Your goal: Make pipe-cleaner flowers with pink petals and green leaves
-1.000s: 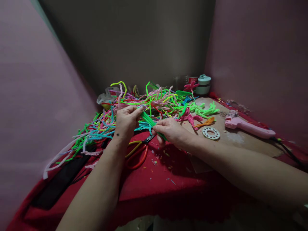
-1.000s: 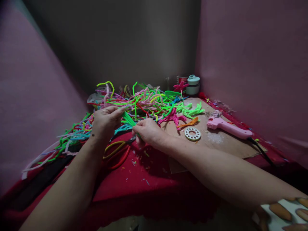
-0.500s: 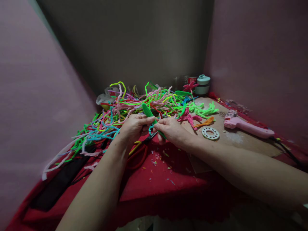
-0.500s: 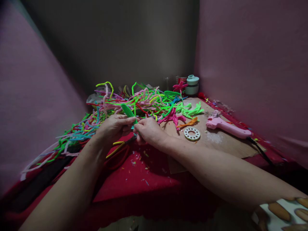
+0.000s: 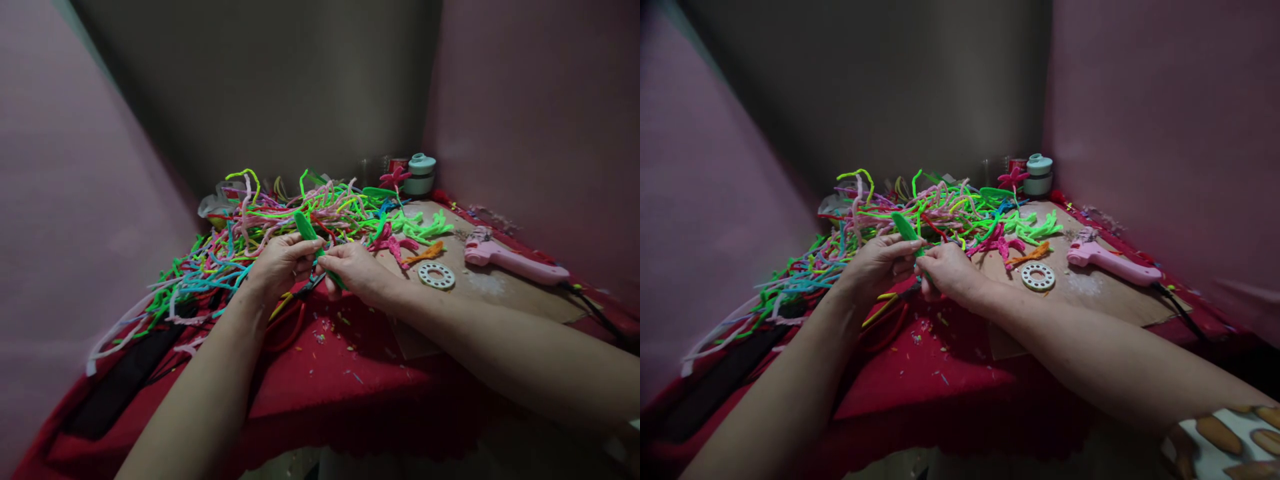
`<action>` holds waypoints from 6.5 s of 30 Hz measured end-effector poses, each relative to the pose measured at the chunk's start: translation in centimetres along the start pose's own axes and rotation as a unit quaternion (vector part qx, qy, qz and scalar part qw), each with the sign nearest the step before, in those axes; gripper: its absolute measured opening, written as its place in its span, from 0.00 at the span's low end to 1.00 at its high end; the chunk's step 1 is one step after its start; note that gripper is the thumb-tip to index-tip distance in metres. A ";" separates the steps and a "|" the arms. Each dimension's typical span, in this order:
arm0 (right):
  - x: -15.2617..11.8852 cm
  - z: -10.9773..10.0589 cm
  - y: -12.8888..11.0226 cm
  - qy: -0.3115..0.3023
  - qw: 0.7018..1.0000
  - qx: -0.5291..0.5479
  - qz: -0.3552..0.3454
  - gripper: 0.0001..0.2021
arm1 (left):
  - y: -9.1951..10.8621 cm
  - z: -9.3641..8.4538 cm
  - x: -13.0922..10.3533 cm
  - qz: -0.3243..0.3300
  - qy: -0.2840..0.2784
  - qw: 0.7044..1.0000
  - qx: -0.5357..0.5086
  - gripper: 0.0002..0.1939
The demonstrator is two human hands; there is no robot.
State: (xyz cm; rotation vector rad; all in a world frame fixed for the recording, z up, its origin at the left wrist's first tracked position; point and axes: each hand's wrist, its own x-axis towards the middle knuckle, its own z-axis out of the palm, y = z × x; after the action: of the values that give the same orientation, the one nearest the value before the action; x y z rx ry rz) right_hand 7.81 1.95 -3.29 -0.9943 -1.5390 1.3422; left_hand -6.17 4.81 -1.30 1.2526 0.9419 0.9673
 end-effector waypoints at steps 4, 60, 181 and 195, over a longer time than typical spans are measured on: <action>0.0 0.0 0.1 -0.008 1.000 0.003 0.000 0.11 | 0.4 -0.4 -0.2 0.026 -0.019 0.999 -0.023 0.10; 1.0 -0.8 0.9 -0.008 0.988 0.147 0.038 0.08 | -0.1 0.0 0.1 0.030 0.111 0.993 0.009 0.15; 1.5 -2.5 0.2 -0.021 0.990 0.136 -0.027 0.08 | 0.0 0.2 -1.4 0.427 0.074 0.514 0.740 0.12; 1.4 -2.1 0.0 0.070 0.985 0.096 -0.129 0.09 | 1.2 0.9 -1.8 0.272 0.273 0.868 0.315 0.10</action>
State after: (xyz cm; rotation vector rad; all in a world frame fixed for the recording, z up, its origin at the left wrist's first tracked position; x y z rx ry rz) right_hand 9.30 3.91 -3.04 -0.7255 -1.3525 1.1870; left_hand -6.00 2.89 0.07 1.9083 1.4603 1.5891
